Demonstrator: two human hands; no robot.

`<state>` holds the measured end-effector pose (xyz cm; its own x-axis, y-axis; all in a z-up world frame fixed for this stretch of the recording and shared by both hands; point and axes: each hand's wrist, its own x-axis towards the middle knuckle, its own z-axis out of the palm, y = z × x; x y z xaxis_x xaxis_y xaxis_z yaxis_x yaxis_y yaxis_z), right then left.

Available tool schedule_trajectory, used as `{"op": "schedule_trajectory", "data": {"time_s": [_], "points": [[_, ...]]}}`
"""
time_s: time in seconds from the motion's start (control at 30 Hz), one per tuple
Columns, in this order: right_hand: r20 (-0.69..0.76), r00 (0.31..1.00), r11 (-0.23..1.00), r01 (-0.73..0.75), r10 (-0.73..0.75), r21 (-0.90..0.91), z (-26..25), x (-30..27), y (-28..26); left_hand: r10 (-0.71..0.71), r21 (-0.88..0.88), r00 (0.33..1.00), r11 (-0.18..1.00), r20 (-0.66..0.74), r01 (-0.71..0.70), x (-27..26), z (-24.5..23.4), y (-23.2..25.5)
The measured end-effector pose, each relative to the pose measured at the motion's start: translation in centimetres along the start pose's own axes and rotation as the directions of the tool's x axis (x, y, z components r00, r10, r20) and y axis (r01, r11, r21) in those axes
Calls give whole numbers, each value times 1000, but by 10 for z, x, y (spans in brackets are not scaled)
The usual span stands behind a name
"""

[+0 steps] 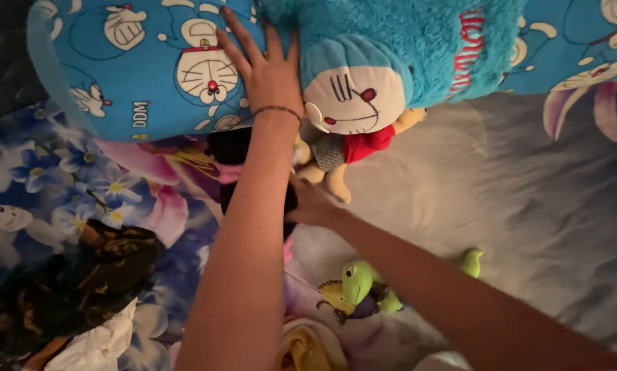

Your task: The recorder is tidying up a bed by arranging bolsters and pillows, then folding a couple of towels or garments.

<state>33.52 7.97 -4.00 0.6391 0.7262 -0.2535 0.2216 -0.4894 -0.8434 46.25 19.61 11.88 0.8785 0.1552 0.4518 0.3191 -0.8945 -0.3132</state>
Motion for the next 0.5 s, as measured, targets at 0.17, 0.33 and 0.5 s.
{"op": "schedule_trajectory", "data": {"time_s": [0.17,0.33,0.5], "points": [[110,962,852,-274,251,447,-22,-36,-1,-10,-19,1000,1000,13,10,4,-2,2],[246,873,591,-470,421,656,-10,-59,-7,15,-21,999,1000,52,-14,5,-4,-1],[-122,889,847,-368,441,383,68,-10,24,39,-125,999,992,22,-36,8,6,-4]]}}
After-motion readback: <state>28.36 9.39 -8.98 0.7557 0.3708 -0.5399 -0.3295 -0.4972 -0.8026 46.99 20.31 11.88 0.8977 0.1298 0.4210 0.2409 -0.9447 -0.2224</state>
